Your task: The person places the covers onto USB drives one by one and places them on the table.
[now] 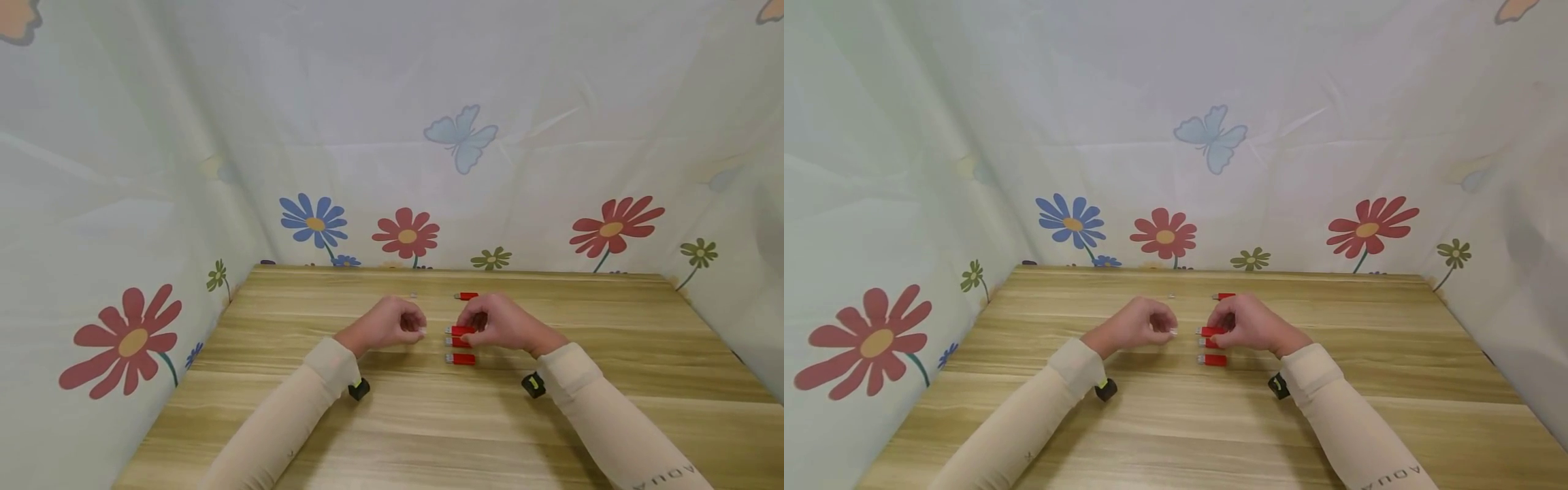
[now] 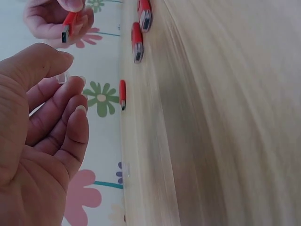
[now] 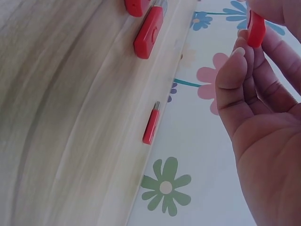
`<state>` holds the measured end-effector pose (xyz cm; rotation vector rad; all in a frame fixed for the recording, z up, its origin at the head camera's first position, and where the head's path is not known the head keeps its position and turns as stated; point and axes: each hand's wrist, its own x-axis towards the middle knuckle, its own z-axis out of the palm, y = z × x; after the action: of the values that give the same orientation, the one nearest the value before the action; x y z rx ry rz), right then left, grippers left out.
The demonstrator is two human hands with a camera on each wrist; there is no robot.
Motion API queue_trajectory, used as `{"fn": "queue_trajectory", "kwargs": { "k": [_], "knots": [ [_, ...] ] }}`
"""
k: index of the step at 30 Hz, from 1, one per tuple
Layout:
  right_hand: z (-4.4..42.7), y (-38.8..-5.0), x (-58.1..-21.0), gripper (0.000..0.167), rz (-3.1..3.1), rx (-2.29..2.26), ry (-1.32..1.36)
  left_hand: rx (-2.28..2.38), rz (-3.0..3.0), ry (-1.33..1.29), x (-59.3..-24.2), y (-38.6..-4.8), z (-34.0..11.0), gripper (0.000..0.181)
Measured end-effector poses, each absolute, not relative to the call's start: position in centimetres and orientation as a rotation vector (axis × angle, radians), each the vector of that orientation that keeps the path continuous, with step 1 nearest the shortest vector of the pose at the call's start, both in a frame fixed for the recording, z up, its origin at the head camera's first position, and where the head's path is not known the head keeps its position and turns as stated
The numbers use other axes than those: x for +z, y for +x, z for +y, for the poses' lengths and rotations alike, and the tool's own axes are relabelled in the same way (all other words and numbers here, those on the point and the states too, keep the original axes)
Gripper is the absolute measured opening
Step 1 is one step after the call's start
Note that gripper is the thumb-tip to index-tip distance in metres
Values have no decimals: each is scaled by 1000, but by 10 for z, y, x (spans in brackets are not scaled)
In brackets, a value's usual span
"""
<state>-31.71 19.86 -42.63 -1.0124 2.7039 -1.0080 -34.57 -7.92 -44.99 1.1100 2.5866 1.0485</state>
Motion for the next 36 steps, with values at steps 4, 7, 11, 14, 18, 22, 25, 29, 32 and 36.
{"fn": "queue_trajectory", "kwargs": {
  "k": [4, 7, 11, 14, 18, 22, 25, 29, 32, 36],
  "knots": [
    [198, -318, -428, 11, 2690, -1033, -1007, 1057, 2593, 1110, -446, -339, -76, 6],
    [197, -318, -428, 12, 2682, -1045, -1011, 1055, 2591, 1114, -443, -336, -74, 5],
    [196, -317, -428, 12, 2671, -1050, -1010, 1057, 2585, 1144, -444, -336, -73, 5],
    [194, -316, -428, 13, 2663, -1052, -1015, 1067, 2576, 1147, -445, -336, -72, 5],
    [191, -316, -428, 14, 2659, -1058, -1042, 1090, 2559, 1128, -444, -335, -71, 7],
    [189, -315, -427, 14, 2661, -1063, -1052, 1094, 2561, 1111, -443, -334, -70, 8],
    [189, -315, -427, 14, 2659, -1065, -1053, 1089, 2568, 1110, -442, -333, -69, 8],
    [189, -315, -426, 13, 2661, -1059, -1055, 1076, 2576, 1129, -442, -334, -67, 10],
    [190, -315, -427, 12, 2669, -1046, -1058, 1068, 2576, 1152, -443, -335, -66, 10],
    [191, -315, -428, 13, 2677, -1040, -1071, 1067, 2571, 1174, -444, -335, -66, 12]
  ]
}}
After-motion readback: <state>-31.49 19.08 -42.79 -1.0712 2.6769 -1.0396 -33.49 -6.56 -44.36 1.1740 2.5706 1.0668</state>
